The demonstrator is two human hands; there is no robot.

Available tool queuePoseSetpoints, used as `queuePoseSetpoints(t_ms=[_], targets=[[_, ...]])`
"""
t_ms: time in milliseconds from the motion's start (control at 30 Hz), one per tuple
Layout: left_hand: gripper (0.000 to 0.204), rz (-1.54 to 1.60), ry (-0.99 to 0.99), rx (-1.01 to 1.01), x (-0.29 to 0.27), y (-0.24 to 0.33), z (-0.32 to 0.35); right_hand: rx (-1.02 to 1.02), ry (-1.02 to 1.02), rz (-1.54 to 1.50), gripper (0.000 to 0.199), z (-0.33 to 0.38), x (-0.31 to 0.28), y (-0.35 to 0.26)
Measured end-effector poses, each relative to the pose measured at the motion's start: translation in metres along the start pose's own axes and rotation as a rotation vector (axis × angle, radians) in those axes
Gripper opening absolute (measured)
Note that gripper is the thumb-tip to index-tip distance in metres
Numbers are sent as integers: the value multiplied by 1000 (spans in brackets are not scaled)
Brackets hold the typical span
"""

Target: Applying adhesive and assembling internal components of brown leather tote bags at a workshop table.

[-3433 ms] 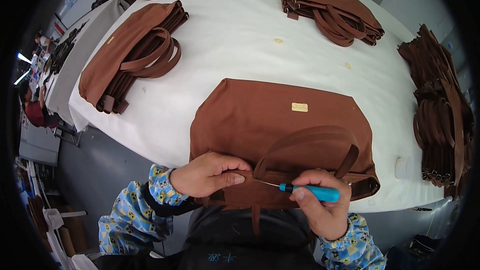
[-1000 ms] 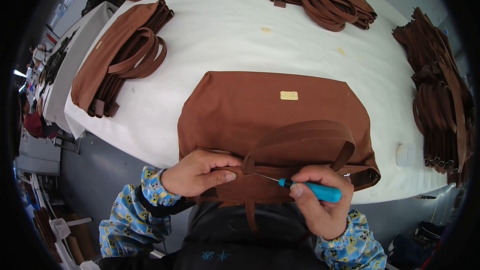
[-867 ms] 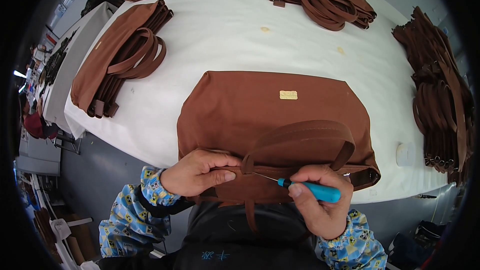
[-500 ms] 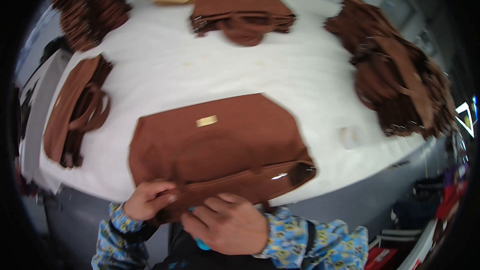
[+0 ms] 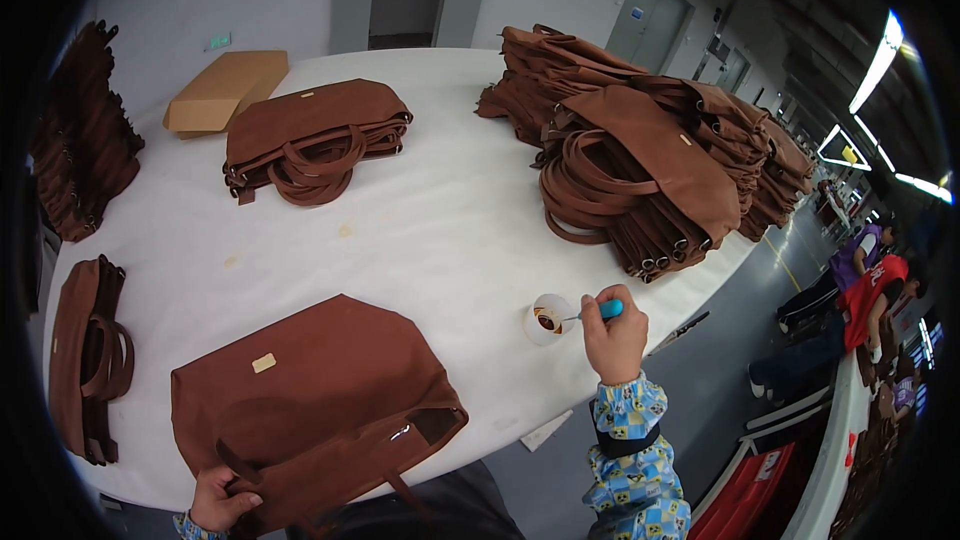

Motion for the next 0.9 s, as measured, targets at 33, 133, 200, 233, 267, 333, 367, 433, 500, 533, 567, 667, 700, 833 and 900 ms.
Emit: queuePoseSetpoints(t_ms=[33,133,200,233,267,333,367,433,500,533,567,667,700,833,900], targets=[[23,-28,6,27,1,1,-1,27,-39,43,20,0,5,7],[23,-20,10,-4,2,2,-2,55,-72,120,20,1,12,15],[24,21,24,-2,3,-1,-2,42,-69,201,20,2,12,12],[24,70,39,-2,4,-2,-3,48,-68,198,20,2,11,12],[24,65,45,-7,4,-2,-2,40,-77,238,21,3,13,11],[24,35,91,63,6,3,1,34,-104,270,21,7,19,12],[24,28,107,48,5,5,2,-15,-91,261,19,7,20,13],[22,-72,135,-38,-2,4,8,-86,-94,155,16,8,25,13],[19,-212,-3,-88,-11,-10,11,-228,-11,-47,14,9,14,9],[20,-234,-39,-50,-9,-5,4,-116,-18,-150,16,12,0,2],[22,-162,-46,-75,-6,-5,-1,33,-110,-249,12,21,-14,-22],[26,10,-121,128,1,-4,-16,91,-59,-880,15,49,-31,-67],[27,5,-139,155,1,-4,-17,47,-331,-995,17,64,-19,-75],[29,18,-138,166,-3,-16,-7,227,-990,-956,33,148,40,-129],[29,7,-128,174,-6,-18,-4,231,-1274,-844,22,175,65,-145]])
Point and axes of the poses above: each hand's wrist, its own z-axis away from the middle knuckle, its own x-axis out of the palm, y = z × x, the point moved 3 cm from there along -z, towards the middle knuckle, and after that the axes turned 7 degrees about x, right-handed, at the moved point
